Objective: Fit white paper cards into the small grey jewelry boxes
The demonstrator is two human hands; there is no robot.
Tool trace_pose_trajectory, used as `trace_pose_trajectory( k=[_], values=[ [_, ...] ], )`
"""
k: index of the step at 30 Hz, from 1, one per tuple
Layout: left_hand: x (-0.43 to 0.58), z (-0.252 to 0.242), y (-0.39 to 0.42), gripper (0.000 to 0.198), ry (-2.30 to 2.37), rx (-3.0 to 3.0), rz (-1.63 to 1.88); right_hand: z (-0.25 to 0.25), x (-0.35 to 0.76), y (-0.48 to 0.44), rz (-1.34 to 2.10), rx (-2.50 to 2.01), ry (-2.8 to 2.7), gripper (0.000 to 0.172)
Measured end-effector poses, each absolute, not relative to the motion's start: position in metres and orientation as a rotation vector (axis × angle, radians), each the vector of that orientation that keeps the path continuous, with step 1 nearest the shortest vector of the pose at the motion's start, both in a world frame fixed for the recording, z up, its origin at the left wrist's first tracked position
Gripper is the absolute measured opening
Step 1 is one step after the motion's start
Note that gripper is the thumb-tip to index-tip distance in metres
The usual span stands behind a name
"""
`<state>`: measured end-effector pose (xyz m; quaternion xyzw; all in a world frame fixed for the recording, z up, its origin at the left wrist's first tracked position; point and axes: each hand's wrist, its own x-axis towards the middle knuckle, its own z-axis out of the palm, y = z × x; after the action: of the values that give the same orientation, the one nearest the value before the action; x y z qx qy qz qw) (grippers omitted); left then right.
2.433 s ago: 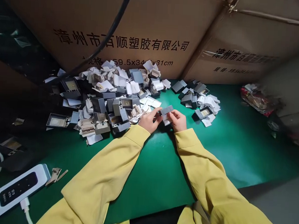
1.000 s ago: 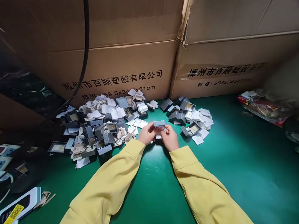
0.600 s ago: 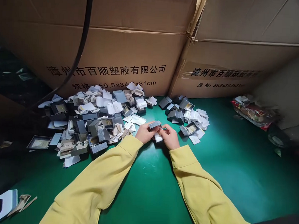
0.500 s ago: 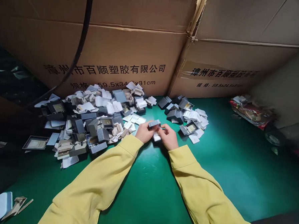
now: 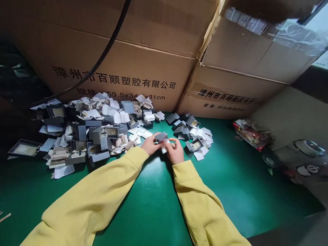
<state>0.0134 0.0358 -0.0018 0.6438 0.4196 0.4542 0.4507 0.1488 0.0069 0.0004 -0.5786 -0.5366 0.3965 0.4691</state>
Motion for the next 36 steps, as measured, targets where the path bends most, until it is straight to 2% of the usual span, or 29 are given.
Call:
trace_pose_trajectory(
  k=[4,10,13,18,21,24,28,32,36],
  values=[
    [0.006,-0.004,0.034,0.066,0.856,1.519,1.022,0.004,0.156,0.007,1.222,-1.357,-1.094,0.035],
    [0.008,-0.001,0.029,0.075,0.83,1.44,0.975,0.008,0.164,0.001,1.361,-1.409,-1.091,0.025],
    [0.014,0.003,0.024,0.074,0.889,1.403,1.017,0.005,0.166,0.002,1.141,-1.431,-1.23,0.024],
    [0.016,0.003,0.018,0.072,0.926,1.478,0.993,0.0,0.168,0.003,0.419,-1.392,-1.524,0.032],
    [0.015,0.003,0.017,0.075,0.903,1.482,0.912,0.005,0.169,0.0,0.153,-1.262,-1.63,0.024],
    [0.014,0.002,0.018,0.079,0.847,1.457,0.85,0.012,0.172,-0.001,0.156,-1.115,-1.722,0.013],
    [0.013,-0.001,0.021,0.074,0.778,1.525,0.801,0.016,0.178,0.003,0.219,-1.071,-1.751,0.011],
    [0.011,-0.002,0.023,0.063,0.72,1.564,0.783,0.012,0.183,0.008,0.18,-1.157,-1.757,0.006],
    [0.012,-0.001,0.023,0.064,0.712,1.583,0.77,0.01,0.182,0.006,0.13,-1.377,-1.669,0.006]
  ],
)
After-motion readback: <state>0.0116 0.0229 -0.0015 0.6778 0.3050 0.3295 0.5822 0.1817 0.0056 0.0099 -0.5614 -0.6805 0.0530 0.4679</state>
